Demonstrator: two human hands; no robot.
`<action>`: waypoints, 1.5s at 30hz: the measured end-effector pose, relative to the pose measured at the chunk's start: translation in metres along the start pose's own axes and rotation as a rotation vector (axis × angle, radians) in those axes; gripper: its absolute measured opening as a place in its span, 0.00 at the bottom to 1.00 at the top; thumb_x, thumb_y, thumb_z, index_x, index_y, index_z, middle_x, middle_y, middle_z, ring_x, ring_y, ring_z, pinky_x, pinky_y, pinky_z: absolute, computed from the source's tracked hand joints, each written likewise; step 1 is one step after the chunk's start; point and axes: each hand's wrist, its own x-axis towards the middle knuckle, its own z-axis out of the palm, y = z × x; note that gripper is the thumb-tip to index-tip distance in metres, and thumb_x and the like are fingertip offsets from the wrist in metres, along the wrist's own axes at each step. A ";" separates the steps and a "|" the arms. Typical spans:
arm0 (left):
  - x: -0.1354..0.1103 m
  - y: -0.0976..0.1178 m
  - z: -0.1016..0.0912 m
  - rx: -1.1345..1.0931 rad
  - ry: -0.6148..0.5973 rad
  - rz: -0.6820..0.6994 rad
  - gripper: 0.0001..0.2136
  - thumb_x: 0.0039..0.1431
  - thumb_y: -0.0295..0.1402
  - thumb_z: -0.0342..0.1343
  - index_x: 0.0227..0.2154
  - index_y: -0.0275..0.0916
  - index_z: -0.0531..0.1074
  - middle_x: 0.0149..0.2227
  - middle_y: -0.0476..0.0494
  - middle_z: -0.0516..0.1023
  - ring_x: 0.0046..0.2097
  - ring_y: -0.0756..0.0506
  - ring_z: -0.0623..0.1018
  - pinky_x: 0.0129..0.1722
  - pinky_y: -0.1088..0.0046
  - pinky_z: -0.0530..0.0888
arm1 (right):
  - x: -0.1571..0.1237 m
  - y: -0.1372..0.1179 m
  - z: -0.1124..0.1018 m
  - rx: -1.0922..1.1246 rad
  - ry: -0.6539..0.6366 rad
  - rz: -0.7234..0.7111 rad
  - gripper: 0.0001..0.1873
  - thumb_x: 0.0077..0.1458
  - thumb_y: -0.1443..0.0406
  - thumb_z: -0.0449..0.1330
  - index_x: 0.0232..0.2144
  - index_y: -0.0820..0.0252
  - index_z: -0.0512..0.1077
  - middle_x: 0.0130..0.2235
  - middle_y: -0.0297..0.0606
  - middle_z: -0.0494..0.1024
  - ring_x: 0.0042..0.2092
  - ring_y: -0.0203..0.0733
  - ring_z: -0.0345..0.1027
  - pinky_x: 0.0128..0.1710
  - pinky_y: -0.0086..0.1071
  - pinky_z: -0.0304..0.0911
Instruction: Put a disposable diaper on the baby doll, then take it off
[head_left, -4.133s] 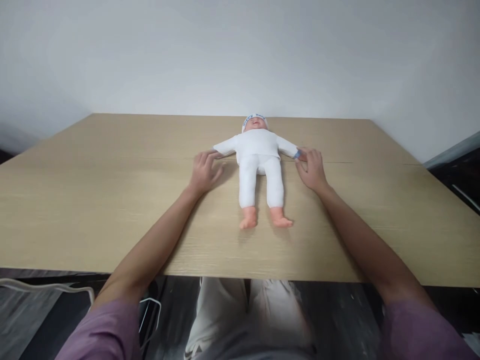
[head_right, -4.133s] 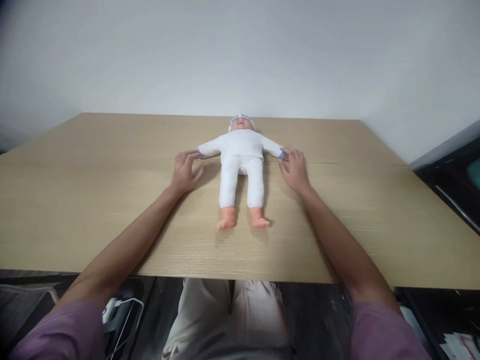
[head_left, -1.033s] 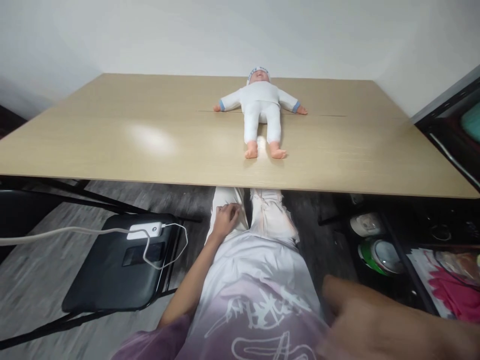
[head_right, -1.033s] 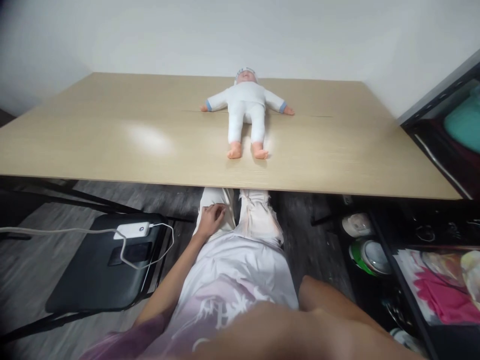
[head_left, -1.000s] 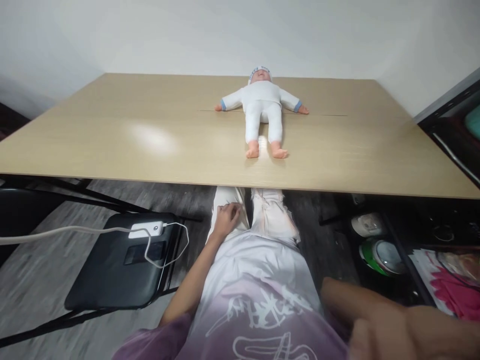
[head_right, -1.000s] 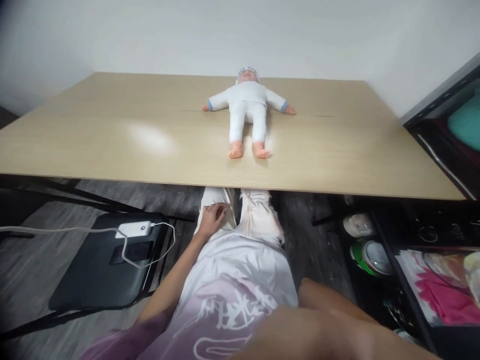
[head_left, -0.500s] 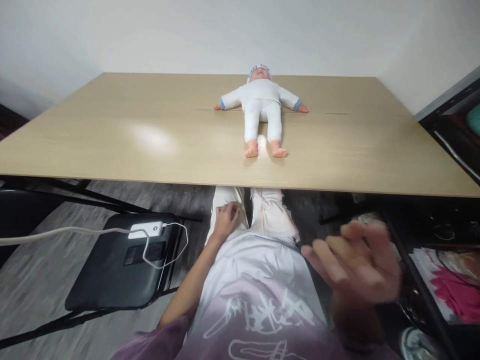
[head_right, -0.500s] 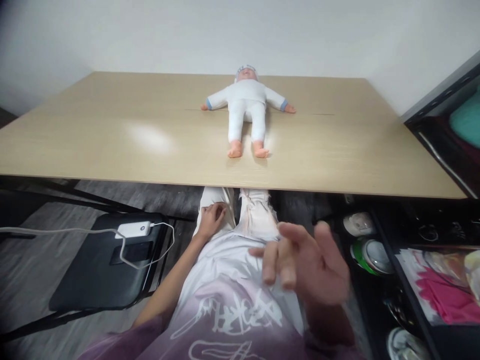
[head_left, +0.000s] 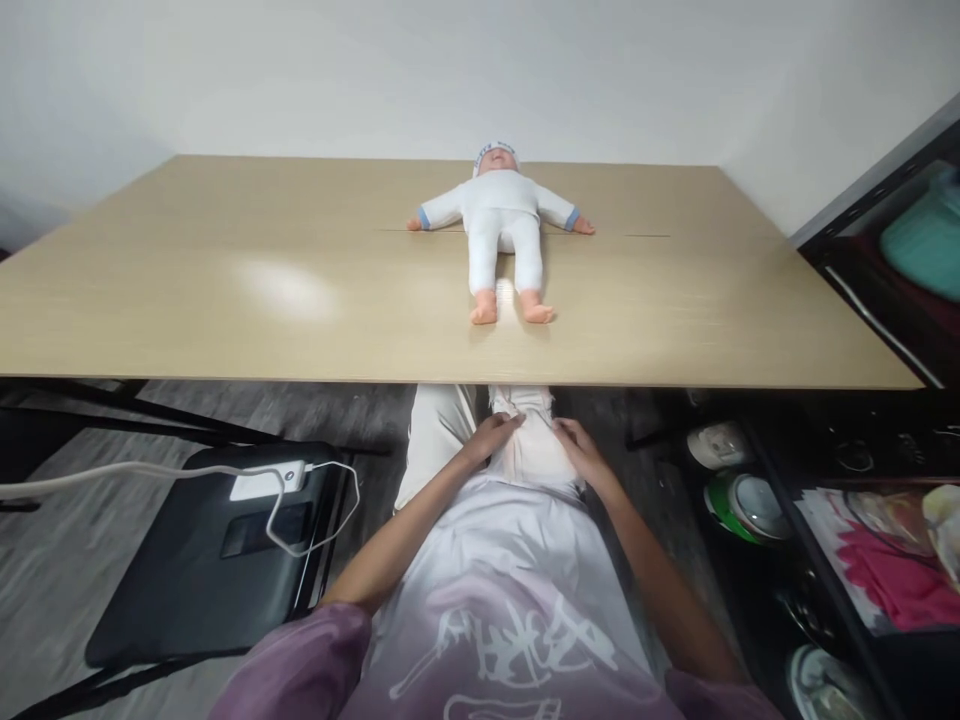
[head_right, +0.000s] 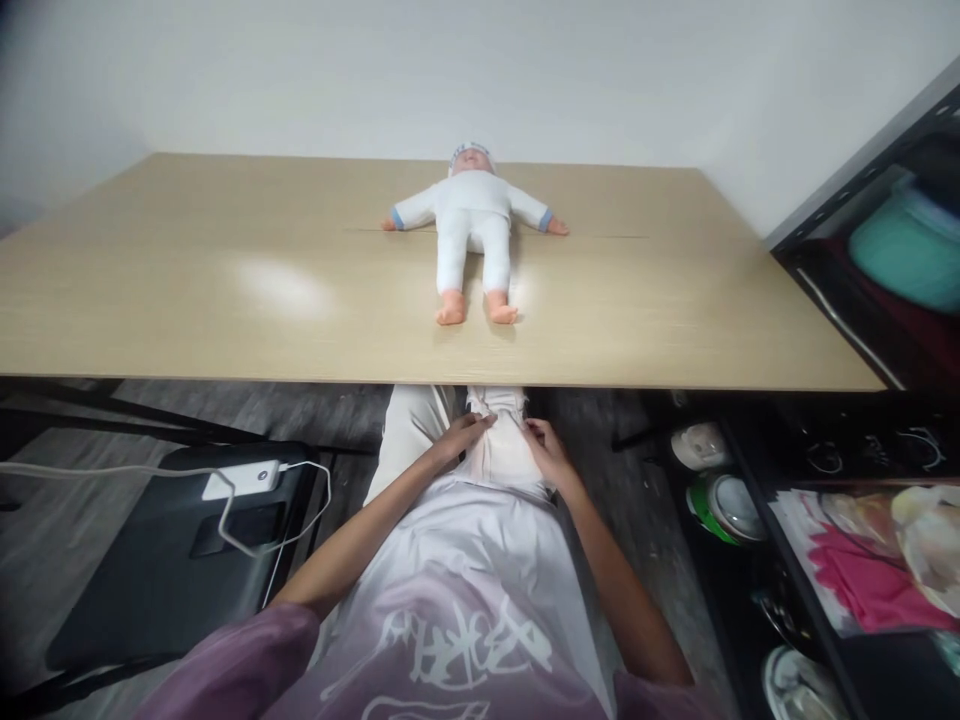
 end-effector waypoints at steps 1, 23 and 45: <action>-0.004 0.007 0.005 -0.030 -0.006 -0.002 0.34 0.46 0.68 0.70 0.32 0.41 0.70 0.32 0.45 0.78 0.37 0.42 0.78 0.42 0.66 0.74 | -0.001 -0.006 0.003 0.001 -0.021 -0.004 0.43 0.46 0.26 0.62 0.43 0.55 0.76 0.45 0.48 0.85 0.50 0.60 0.79 0.57 0.58 0.74; -0.169 0.100 -0.008 -0.308 0.172 0.589 0.27 0.69 0.42 0.71 0.61 0.46 0.63 0.44 0.48 0.81 0.44 0.48 0.80 0.45 0.72 0.76 | -0.114 -0.133 -0.014 0.269 -0.196 -0.280 0.19 0.72 0.49 0.67 0.58 0.49 0.76 0.45 0.36 0.83 0.46 0.47 0.78 0.55 0.40 0.76; -0.149 0.065 -0.024 -0.022 0.175 0.473 0.22 0.74 0.37 0.64 0.57 0.54 0.55 0.56 0.45 0.75 0.59 0.45 0.80 0.60 0.61 0.77 | 0.017 -0.180 0.009 -0.754 -0.224 -0.804 0.34 0.78 0.52 0.56 0.79 0.57 0.63 0.81 0.48 0.59 0.83 0.57 0.48 0.82 0.58 0.50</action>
